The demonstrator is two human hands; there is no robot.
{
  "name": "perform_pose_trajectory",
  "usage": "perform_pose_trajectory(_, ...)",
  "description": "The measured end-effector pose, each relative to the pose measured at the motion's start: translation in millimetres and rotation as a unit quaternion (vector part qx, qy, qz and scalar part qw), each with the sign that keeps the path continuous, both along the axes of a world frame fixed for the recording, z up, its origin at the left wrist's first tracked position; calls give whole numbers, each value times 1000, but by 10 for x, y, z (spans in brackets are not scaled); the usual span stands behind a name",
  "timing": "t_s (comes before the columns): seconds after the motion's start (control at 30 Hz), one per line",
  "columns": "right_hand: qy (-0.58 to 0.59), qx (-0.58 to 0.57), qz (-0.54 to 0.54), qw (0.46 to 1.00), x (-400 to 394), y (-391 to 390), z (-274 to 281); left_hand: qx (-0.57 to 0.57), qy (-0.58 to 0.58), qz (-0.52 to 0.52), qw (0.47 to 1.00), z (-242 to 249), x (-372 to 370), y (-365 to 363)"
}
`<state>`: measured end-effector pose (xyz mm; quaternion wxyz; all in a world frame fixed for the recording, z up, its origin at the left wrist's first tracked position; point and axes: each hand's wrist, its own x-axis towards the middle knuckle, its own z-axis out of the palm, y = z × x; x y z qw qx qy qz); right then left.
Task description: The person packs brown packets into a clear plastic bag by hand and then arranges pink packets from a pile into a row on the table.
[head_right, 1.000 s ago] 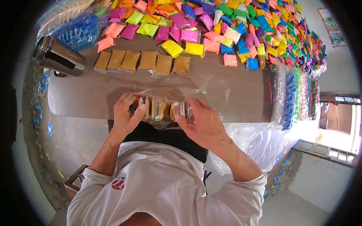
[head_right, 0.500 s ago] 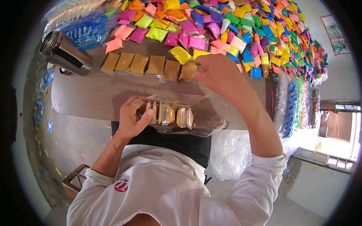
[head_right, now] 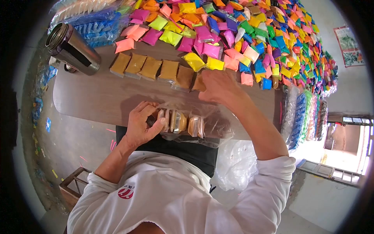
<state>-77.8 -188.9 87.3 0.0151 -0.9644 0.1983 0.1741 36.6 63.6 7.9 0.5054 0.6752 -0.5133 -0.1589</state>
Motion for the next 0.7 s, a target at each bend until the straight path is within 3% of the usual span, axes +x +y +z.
perform_pose_trajectory(0.13,-59,80,-17,995,155,271,206,-16,-7,7,1000,-49,-5,6)
perform_pose_trajectory(0.23,-102,52,-8,993,249,264,-6,-21,-11,12,1000,-40,-18,-9)
perform_pose_trajectory(0.63,-28,3,38,999,491,245,-91,-7,-4,2,1000,-25,-16,3)
perform_pose_trajectory(0.7,-52,26,-4,998,405,283,135,-19,-10,6,1000,-62,-18,5)
